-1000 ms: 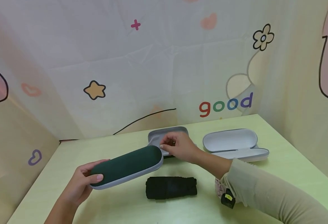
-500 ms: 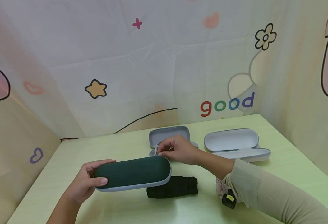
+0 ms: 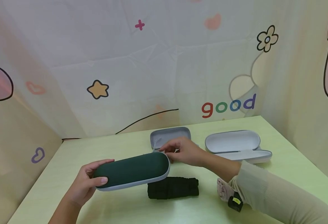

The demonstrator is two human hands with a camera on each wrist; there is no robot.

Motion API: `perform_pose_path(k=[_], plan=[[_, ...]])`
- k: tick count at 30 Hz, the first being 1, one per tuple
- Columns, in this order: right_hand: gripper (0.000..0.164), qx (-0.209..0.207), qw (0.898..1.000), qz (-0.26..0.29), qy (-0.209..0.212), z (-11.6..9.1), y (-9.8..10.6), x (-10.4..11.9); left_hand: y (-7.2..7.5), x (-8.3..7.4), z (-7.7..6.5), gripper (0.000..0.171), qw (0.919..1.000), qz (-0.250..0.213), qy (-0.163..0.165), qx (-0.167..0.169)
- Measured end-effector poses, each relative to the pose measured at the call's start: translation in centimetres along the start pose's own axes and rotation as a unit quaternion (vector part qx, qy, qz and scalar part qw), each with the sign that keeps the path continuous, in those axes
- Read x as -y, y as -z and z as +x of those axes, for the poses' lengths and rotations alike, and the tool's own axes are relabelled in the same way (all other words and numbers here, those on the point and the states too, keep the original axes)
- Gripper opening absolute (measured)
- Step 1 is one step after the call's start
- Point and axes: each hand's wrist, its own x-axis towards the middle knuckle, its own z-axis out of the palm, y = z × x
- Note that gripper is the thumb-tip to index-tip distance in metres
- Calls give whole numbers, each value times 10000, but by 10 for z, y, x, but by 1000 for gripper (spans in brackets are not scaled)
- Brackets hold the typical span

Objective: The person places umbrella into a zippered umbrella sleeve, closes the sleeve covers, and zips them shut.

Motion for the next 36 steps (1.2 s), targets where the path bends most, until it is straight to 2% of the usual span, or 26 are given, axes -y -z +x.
perform_pose_path(k=[4, 8, 14, 21, 28, 36], plan=[[22, -15, 9998, -173, 99, -4, 3, -4, 1, -1, -2, 47, 9996, 58, -58, -280], [25, 166, 9969, -707, 313, -10, 8, -6, -1, -5, -5, 46, 9972, 238, 55, -704], [28, 432, 9787, -1780, 927, -19, 14, -7, 3, -6, -8, 46, 9948, 305, -58, -966], [25, 252, 9705, -2204, 945, -28, 21, -3, 12, -4, -14, 46, 9935, 225, -54, -1117], [27, 76, 9482, -2927, 1236, -36, 32, -4, 24, -2, -20, 45, 9899, 336, 92, -1377], [35, 243, 9462, -3143, 737, -49, 39, -8, 37, 3, -30, 43, 9826, 468, 470, -1737]])
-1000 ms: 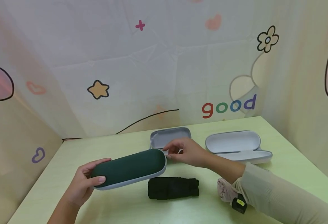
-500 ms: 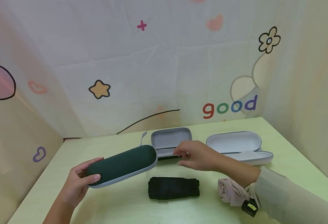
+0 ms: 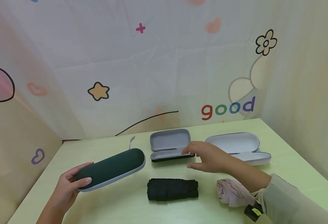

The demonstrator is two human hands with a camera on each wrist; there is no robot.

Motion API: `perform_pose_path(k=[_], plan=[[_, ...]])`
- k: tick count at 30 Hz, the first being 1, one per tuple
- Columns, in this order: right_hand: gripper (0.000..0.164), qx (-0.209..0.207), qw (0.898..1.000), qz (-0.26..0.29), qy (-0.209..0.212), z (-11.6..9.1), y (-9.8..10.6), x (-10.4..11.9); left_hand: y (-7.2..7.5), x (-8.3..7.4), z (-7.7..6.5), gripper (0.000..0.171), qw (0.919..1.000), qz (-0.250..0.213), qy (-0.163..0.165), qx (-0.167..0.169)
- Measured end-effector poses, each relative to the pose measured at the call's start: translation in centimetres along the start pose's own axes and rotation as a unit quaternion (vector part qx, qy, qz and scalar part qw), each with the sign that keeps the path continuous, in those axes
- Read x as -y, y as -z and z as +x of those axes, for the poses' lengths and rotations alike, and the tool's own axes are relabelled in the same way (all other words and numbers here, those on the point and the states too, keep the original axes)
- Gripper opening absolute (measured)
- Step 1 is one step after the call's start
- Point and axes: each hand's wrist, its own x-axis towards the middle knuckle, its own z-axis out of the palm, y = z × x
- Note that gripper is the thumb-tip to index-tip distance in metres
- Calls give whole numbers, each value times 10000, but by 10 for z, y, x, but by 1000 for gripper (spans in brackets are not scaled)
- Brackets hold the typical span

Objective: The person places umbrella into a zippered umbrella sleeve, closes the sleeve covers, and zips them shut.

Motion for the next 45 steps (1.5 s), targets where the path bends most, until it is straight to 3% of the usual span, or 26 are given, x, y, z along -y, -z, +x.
perform_pose_path(k=[16, 26, 28, 31, 35, 41, 45], plan=[[35, 338, 9991, 27, -241, -15, -16, -4, 29, 10, 5, 38, 9941, 515, 798, -519], [38, 487, 9982, 32, -355, -19, -15, -2, 44, 19, 11, 41, 9910, 687, 1119, -253], [38, 492, 9982, 37, -355, -19, -16, -1, 46, 18, 13, 44, 9876, 929, 1251, -189], [38, 473, 9981, 62, -381, -19, -14, 1, 46, 14, 17, 53, 9736, 1752, 1455, -154], [38, 413, 9984, 70, -371, -21, -11, 3, 43, 9, 21, 69, 9400, 3050, 1523, -95], [38, 580, 9976, -55, -380, -23, -12, 5, 38, -1, 22, 69, 9040, 4099, 1213, -37], [35, 604, 9978, -98, -249, -22, -15, 6, 34, -12, 22, 59, 8757, 4757, 818, -93]])
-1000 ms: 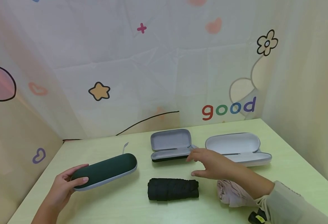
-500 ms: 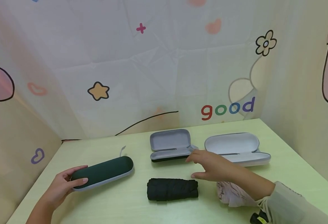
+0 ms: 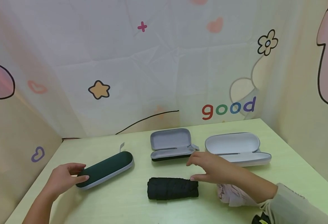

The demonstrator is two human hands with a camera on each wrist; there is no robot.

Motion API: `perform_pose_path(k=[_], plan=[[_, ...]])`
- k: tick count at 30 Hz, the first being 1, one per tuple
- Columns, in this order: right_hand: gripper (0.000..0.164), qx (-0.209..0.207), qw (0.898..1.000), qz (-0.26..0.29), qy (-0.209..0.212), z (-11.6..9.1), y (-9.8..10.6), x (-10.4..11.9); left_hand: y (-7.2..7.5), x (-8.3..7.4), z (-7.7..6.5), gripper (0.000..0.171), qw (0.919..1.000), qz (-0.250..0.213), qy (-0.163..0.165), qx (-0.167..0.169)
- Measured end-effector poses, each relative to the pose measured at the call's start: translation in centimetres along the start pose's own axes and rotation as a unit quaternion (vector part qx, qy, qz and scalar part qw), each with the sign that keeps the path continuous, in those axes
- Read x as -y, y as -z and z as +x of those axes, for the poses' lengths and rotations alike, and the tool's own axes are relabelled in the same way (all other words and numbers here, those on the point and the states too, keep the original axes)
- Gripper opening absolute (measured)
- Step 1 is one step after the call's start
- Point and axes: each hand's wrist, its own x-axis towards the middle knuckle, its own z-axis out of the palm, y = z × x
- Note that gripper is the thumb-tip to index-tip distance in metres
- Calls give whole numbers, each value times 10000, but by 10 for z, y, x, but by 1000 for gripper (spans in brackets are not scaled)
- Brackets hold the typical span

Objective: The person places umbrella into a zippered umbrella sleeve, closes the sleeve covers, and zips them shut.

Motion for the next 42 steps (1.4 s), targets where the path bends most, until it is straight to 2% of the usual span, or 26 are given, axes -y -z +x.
perform_pose_path(k=[3, 6, 12, 17, 24, 31, 36, 42], plan=[[32, -7, 9999, 2, 110, 1, -1, 1, 2, -11, 1, 45, 9981, 457, -221, -344], [31, 16, 9998, 27, 210, 1, -1, 3, 1, -22, 2, 35, 9949, 683, -346, -649], [30, 124, 9991, -9, 408, 3, 0, 8, -7, -43, 2, 29, 9931, 611, -541, -841], [31, 463, 9986, 4, 266, 8, 1, 12, -17, -58, 5, 24, 9923, 363, -771, -899], [39, 928, 9954, 13, 231, 16, -1, 22, -34, -78, 10, 24, 9929, -27, -906, -774], [45, 1060, 9934, -326, 284, 23, -2, 30, -49, -99, 18, 21, 9891, -203, -1208, -819], [48, 1289, 9906, -384, 228, 32, 0, 37, -59, -114, 25, 20, 9891, -401, -1190, -768], [57, 1619, 9864, -278, -30, 42, -1, 48, -71, -126, 35, 20, 9883, -522, -1251, -698]])
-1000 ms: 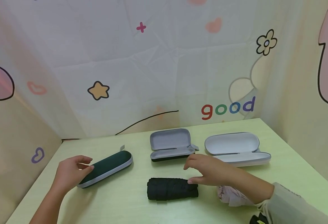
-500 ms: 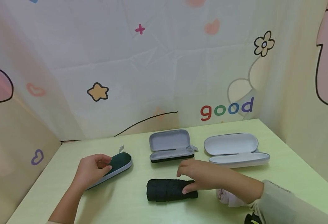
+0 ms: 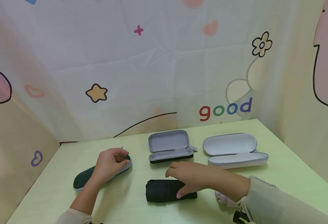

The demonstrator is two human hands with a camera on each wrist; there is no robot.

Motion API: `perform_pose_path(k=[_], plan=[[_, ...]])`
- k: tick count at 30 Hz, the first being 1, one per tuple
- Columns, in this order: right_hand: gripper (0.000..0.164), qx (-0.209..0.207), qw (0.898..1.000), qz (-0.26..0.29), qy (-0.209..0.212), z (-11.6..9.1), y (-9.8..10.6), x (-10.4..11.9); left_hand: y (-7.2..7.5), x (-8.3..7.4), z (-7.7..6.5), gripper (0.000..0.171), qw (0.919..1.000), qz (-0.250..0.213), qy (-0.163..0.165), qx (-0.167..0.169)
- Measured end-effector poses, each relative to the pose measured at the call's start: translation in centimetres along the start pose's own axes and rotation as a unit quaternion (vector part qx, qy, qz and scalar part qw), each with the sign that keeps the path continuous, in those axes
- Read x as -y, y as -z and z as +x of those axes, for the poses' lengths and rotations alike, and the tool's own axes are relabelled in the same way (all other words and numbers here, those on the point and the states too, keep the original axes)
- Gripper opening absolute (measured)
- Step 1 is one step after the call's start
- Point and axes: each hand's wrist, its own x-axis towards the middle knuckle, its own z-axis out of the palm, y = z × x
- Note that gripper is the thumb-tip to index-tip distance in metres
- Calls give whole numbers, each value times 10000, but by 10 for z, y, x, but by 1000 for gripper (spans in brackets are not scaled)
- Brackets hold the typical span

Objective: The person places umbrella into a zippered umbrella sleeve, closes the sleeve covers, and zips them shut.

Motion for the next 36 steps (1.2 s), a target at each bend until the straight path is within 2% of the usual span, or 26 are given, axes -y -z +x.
perform_pose_path(k=[10, 16, 22, 28, 36], plan=[[67, 319, 9994, -109, -95, 19, -7, 4, -19, -2, 22, 26, 10000, -37, 7, 43], [81, 625, 9972, -102, -407, 32, -15, 2, -32, -1, 37, 35, 9994, -292, 24, 207], [90, 815, 9940, -299, -668, 42, -20, 5, -44, -2, 54, 40, 9987, -333, 10, 375], [82, 878, 9921, -615, -652, 52, -28, 8, -59, 4, 74, 43, 9973, -527, 126, 500], [70, 824, 9912, -818, -643, 55, -31, 12, -79, 11, 95, 47, 9946, -833, 297, 541]])
